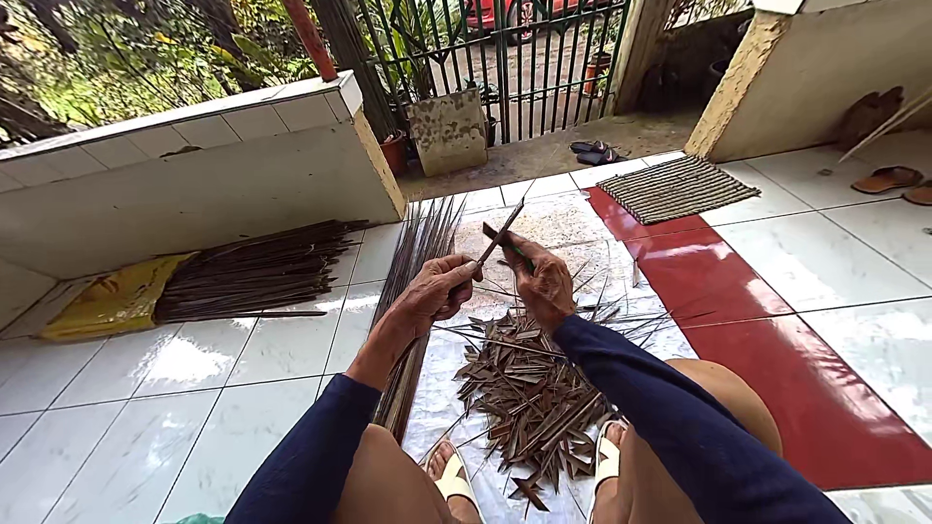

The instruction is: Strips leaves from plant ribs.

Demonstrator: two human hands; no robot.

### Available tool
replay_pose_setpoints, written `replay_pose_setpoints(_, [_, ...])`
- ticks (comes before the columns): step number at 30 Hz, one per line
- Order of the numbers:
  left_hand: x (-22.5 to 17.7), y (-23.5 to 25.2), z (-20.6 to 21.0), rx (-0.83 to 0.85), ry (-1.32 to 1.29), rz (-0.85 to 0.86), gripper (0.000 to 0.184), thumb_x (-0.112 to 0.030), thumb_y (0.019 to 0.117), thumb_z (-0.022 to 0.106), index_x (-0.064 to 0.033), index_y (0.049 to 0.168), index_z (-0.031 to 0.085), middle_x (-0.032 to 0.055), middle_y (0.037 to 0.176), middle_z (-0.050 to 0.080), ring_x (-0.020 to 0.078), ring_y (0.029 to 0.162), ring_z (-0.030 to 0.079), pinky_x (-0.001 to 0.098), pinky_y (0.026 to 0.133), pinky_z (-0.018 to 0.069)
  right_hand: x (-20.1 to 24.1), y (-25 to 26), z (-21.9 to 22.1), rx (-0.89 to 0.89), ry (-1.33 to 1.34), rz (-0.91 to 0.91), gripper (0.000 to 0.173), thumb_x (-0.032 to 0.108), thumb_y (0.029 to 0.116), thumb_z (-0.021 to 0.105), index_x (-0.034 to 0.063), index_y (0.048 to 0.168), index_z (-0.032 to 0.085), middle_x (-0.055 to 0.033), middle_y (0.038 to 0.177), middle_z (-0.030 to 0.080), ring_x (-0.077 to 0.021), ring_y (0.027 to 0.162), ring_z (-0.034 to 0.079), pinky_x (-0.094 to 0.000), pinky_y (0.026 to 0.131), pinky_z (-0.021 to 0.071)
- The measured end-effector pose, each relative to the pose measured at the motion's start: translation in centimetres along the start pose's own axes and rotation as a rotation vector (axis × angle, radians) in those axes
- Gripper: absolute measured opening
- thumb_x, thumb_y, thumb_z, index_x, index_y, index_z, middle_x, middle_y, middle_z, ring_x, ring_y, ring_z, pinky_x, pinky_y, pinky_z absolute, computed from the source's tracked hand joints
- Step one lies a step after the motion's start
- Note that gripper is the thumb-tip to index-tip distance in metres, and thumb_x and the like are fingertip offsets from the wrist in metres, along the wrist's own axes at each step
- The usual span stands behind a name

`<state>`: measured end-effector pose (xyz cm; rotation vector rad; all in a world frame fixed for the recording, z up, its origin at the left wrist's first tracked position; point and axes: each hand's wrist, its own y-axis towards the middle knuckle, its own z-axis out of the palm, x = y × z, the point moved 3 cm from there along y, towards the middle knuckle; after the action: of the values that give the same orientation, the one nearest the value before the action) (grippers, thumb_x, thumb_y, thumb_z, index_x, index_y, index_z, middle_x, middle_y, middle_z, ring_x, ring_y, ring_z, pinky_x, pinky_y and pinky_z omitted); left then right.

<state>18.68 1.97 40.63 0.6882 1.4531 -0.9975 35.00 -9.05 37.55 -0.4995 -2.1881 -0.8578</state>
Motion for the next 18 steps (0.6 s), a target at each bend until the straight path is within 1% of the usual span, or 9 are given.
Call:
replay_pose_setpoints(1, [0.1,-0.1,0.0,0.015,0.003,-0.013,0.026,-0.025,0.1105,0.046,-0.0066,0.107,0.064,0.0002,0.060,0.044,0.0039,0.040,0.032,0.0164,0.036,0.0259,-0.5,0.5,-0.4,-0.016,0.022,0.012,0.036,0.037,0.1074,0.054,0.0295,0.140,0.065,-0.0063,0.104,0.072,-0.0251,0.088,0.069,-0.0533,0.074,0.0546])
replay_pose_setpoints(3, [0.2,-0.2,0.0,0.025,0.004,-0.032,0.026,-0.026,0.1107,0.046,-0.0067,0.107,0.064,0.0004,0.060,0.043,0.0042,0.040,0.031,0.0165,0.036,0.0260,-1.6,1.7,-1.0,-0.041,0.034,0.047,0.035,0.043,0.1070,0.052,0.0349,0.138,0.066,0.0003,0.114,0.074,-0.0193,0.099,0.071,-0.0523,0.084,0.0559])
replay_pose_setpoints(5, [0.2,-0.4,-0.1,0.020,0.010,-0.039,0.027,-0.026,0.1106,0.046,-0.0065,0.107,0.064,0.0005,0.060,0.043,0.0043,0.040,0.031,0.0167,0.037,0.0263,-2.3,2.4,-1.4,-0.053,0.052,0.077,0.035,0.044,0.1069,0.051,0.0361,0.138,0.066,0.0034,0.121,0.074,-0.0176,0.106,0.070,-0.0532,0.089,0.0548])
replay_pose_setpoints(9, [0.4,-0.8,-0.5,0.024,0.018,-0.047,0.027,-0.025,0.1105,0.046,-0.0056,0.107,0.064,0.0007,0.061,0.044,0.0047,0.041,0.032,0.0170,0.037,0.0273,-3.8,3.9,-2.7,-0.125,0.045,0.140,0.037,0.040,0.1085,0.048,0.0302,0.140,0.065,-0.0042,0.121,0.073,-0.0254,0.106,0.071,-0.0568,0.091,0.0541])
replay_pose_setpoints(11, [0.5,-1.0,-0.8,0.017,0.004,-0.040,0.026,-0.025,0.1105,0.046,-0.0054,0.108,0.064,0.0004,0.061,0.044,0.0044,0.041,0.033,0.0168,0.037,0.0279,-5.1,4.8,-4.0,-0.175,0.045,0.166,0.039,0.039,0.1089,0.047,0.0265,0.142,0.063,-0.0093,0.118,0.073,-0.0284,0.101,0.071,-0.0576,0.089,0.0537])
replay_pose_setpoints(12, [0.4,-1.1,-0.9,0.016,-0.007,-0.025,0.026,-0.025,0.1108,0.046,-0.0058,0.109,0.064,0.0003,0.062,0.045,0.0043,0.042,0.033,0.0167,0.037,0.0288,-5.6,5.1,-4.4,-0.195,0.065,0.156,0.040,0.039,0.1090,0.046,0.0253,0.143,0.063,-0.0107,0.114,0.073,-0.0279,0.095,0.070,-0.0563,0.085,0.0537])
replay_pose_setpoints(15, [0.3,-1.1,-1.3,0.024,-0.028,0.030,0.023,-0.024,0.1104,0.048,-0.0067,0.112,0.063,0.0003,0.064,0.046,0.0040,0.042,0.035,0.0164,0.038,0.0307,-4.5,3.9,-4.5,-0.157,0.164,0.081,0.039,0.036,0.1092,0.047,0.0226,0.142,0.063,-0.0102,0.093,0.068,-0.0225,0.071,0.060,-0.0475,0.069,0.0506])
replay_pose_setpoints(16, [0.2,-1.0,-1.3,0.024,-0.021,0.043,0.023,-0.024,0.1102,0.049,-0.0066,0.113,0.063,0.0005,0.065,0.046,0.0042,0.043,0.035,0.0165,0.038,0.0313,-3.6,3.0,-4.1,-0.110,0.208,0.050,0.038,0.034,0.1088,0.049,0.0223,0.142,0.063,-0.0086,0.090,0.067,-0.0202,0.067,0.057,-0.0451,0.065,0.0498])
replay_pose_setpoints(18, [0.0,-0.9,-1.2,0.018,-0.001,0.070,0.023,-0.024,0.1101,0.049,-0.0065,0.113,0.064,0.0004,0.064,0.045,0.0044,0.042,0.034,0.0170,0.038,0.0310,-1.9,1.5,-2.8,0.008,0.271,-0.028,0.036,0.032,0.1076,0.053,0.0246,0.140,0.064,-0.0034,0.100,0.072,-0.0143,0.071,0.062,-0.0399,0.067,0.0535])
